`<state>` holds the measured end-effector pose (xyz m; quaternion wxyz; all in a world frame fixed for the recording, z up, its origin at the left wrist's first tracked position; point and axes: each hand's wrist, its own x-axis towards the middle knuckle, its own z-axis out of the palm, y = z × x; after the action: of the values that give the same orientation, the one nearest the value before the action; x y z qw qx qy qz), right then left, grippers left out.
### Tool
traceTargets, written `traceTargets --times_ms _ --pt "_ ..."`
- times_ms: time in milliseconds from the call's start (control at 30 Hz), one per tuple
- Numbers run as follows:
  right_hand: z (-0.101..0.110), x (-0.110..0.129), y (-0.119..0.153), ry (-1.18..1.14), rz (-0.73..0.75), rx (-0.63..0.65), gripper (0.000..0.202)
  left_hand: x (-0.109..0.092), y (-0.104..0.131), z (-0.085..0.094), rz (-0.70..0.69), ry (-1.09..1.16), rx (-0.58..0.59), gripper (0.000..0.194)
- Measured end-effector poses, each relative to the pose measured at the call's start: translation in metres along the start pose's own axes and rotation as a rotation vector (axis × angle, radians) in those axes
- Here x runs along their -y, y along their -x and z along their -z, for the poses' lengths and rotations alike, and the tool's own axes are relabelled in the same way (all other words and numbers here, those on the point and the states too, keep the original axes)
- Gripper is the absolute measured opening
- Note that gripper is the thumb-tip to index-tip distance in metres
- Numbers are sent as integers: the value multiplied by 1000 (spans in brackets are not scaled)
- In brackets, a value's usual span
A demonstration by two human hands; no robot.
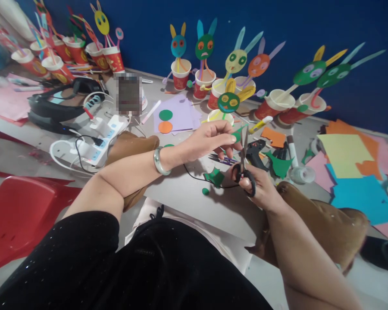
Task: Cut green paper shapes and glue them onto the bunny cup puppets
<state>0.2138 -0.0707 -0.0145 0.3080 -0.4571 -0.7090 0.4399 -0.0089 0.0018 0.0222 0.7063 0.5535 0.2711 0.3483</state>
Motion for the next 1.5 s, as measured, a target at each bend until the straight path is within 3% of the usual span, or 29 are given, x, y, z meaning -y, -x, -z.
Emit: traceTargets --times_ms 200,533,1133,1367,1500 --pt "1 5 1 3 10 56 77 8 -5 1 16 10 41 36" --pt "1 2 2 8 20 63 78 13 -5 2 44 -7 115 25" --pt "1 4 1 38 26 48 79 13 -4 0 36 25 123 31" --pt "2 1 2 46 38 47 78 16 -4 1 35 19 124 23" --pt "3 -1 2 54 57 51 77 16 -4 1 37 16 122 30"
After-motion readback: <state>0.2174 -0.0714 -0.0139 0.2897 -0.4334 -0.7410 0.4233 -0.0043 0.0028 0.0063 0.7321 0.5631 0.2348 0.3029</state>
